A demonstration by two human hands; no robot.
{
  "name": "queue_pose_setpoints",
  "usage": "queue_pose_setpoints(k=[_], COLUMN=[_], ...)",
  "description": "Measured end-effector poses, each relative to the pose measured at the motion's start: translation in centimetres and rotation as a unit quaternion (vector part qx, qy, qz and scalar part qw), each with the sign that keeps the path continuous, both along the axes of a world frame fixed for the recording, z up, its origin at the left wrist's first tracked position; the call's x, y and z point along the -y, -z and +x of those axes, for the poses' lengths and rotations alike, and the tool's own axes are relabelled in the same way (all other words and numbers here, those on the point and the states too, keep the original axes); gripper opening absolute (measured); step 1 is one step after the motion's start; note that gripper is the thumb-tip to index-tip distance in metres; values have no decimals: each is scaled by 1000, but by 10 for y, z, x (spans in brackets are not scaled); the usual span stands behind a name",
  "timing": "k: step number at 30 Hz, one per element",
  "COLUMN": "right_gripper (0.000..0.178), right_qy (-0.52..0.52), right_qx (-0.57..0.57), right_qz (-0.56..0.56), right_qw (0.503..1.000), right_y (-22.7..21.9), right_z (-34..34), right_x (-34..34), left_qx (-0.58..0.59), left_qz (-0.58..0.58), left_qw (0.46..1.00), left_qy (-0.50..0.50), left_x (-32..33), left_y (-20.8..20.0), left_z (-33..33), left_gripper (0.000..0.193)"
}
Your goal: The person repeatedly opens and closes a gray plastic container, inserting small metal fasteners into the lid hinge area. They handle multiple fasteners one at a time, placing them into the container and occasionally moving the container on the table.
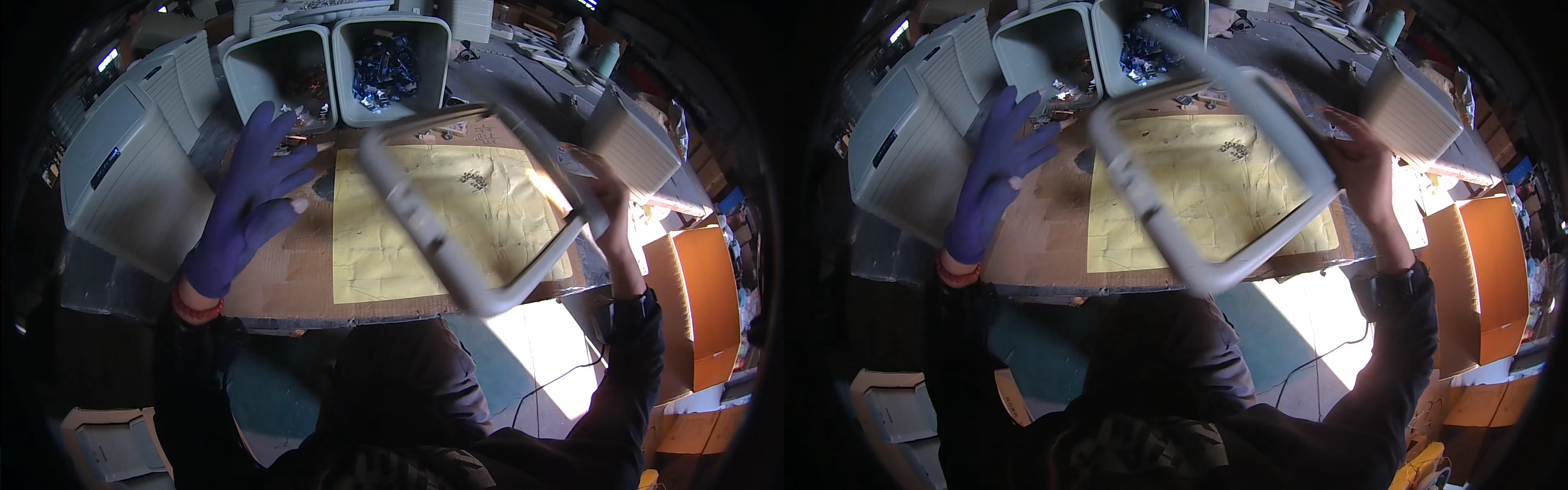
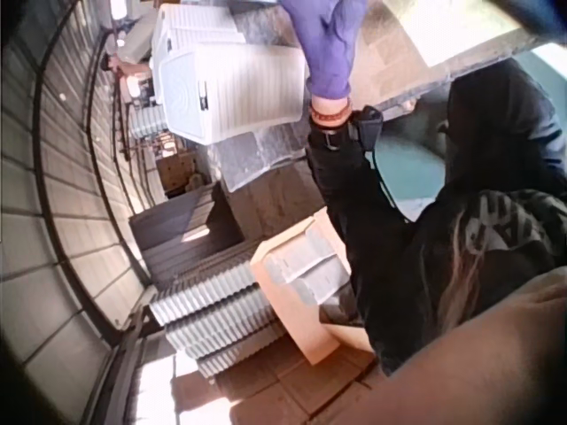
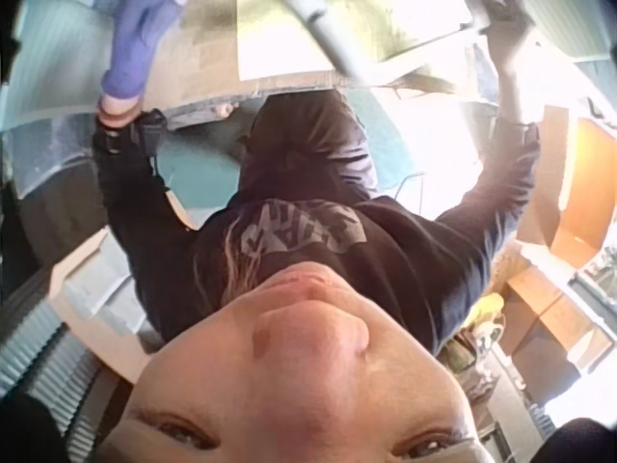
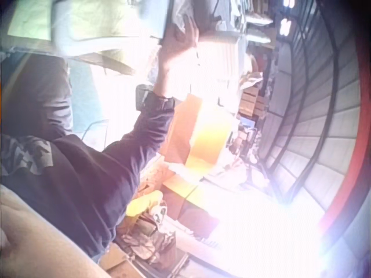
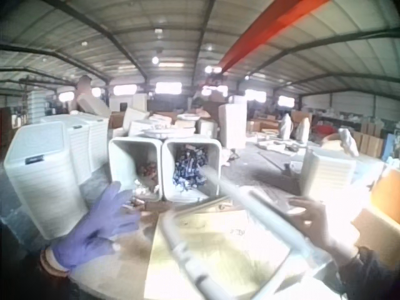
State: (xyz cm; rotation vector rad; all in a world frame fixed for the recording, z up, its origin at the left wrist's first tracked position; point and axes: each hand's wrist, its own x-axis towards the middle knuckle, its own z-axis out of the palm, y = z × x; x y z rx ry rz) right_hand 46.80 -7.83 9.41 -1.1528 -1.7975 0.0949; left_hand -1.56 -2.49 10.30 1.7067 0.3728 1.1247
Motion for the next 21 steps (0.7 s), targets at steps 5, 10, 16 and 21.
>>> queue_pose_setpoints(k=[5,10,16,21], right_gripper=[43,31,18,17], right_qy=[-210,-174,-106,-121], right_qx=[-3,-129,311,278], right_qz=[-173,-233,-89,-181], right_qw=[962,948,940,936], right_y=[13,52,73,82], right_z=[-88,-93,-47,-42], right_x=[-21,-89,-153,-165], left_qx=[-352,-195,-151,-175], left_qz=[306,89,189,270], left_qw=[883,968,917,876], left_qy=[-61,-133,-317,-359], left_x=[-19,-17,-28,-38], left_y=[12,37,65,89], left_z=[10,7,2,-3], left_gripper=[87,21,16,13])
